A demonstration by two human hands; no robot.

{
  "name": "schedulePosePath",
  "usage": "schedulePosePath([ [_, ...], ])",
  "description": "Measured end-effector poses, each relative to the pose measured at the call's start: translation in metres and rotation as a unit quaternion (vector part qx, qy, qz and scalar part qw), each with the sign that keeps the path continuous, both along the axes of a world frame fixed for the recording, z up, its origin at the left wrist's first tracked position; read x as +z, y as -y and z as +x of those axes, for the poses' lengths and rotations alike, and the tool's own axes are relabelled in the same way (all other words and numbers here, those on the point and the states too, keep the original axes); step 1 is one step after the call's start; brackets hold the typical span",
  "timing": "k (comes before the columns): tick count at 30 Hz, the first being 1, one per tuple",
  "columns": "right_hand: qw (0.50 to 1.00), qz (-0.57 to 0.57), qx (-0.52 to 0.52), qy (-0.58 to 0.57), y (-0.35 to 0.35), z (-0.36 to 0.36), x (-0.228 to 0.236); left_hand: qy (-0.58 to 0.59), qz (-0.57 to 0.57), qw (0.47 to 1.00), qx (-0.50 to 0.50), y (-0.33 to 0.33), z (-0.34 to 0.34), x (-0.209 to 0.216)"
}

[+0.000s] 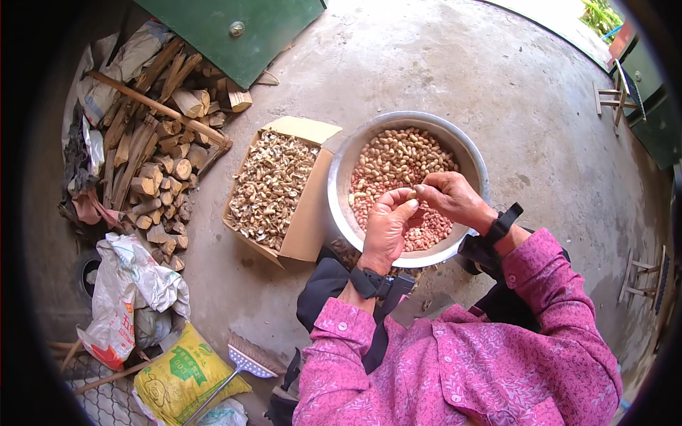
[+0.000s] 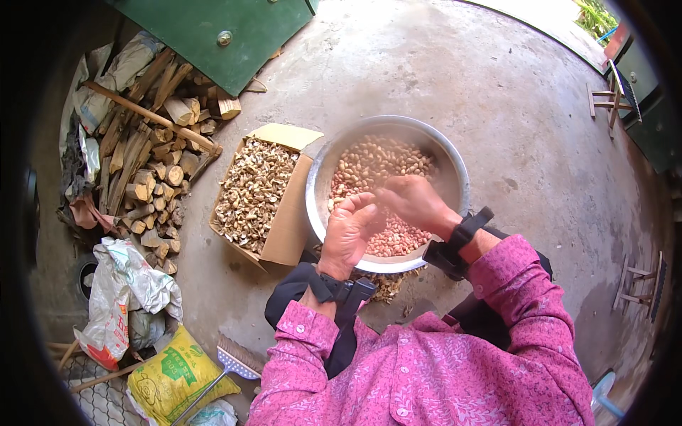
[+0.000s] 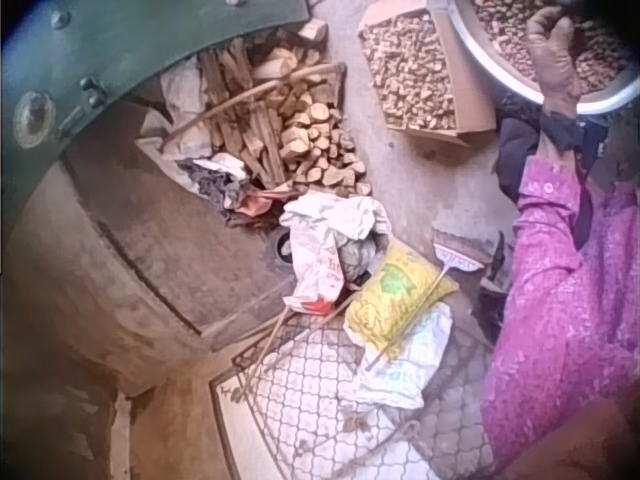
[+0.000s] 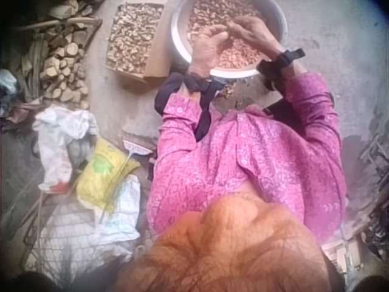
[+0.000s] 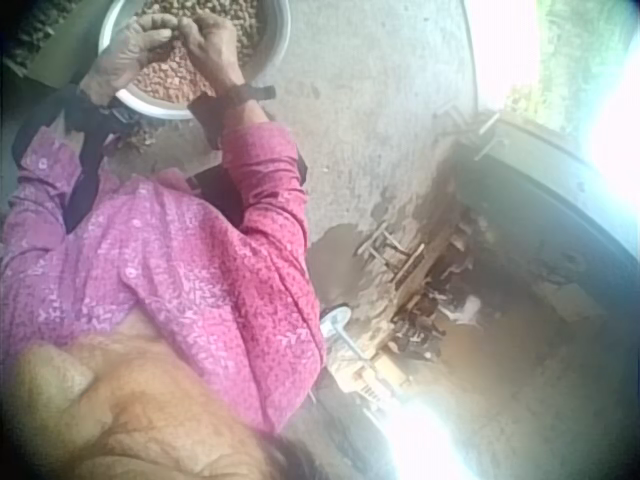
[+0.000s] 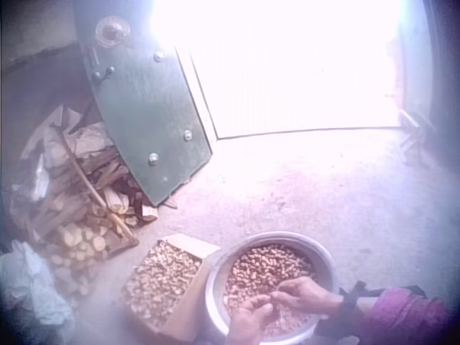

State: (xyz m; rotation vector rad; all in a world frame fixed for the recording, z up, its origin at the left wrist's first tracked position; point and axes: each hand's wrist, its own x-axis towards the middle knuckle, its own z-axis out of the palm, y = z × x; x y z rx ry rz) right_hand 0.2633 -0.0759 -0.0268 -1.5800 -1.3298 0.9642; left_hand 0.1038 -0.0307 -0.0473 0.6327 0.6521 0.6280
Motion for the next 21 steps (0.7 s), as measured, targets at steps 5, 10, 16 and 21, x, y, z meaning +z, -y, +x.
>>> schedulePosePath([
  [5, 0.994, -0.055, 0.015, -0.094, 0.001, -0.002, 0.007, 0.002, 0.013, 1.000, -0.004, -0.002, -0.005, -0.003],
  [10, 0.996, -0.032, 0.044, -0.066, 0.001, -0.003, 0.008, -0.001, -0.006, 1.000, -0.026, -0.005, -0.009, -0.002],
  [16, 0.995, -0.055, 0.075, -0.028, 0.001, 0.000, 0.013, -0.064, 0.042, 0.994, -0.072, -0.006, -0.016, 0.008],
  [21, 0.994, -0.067, 0.087, -0.010, 0.001, -0.001, 0.017, -0.075, 0.057, 0.990, -0.108, -0.006, -0.019, 0.006],
])
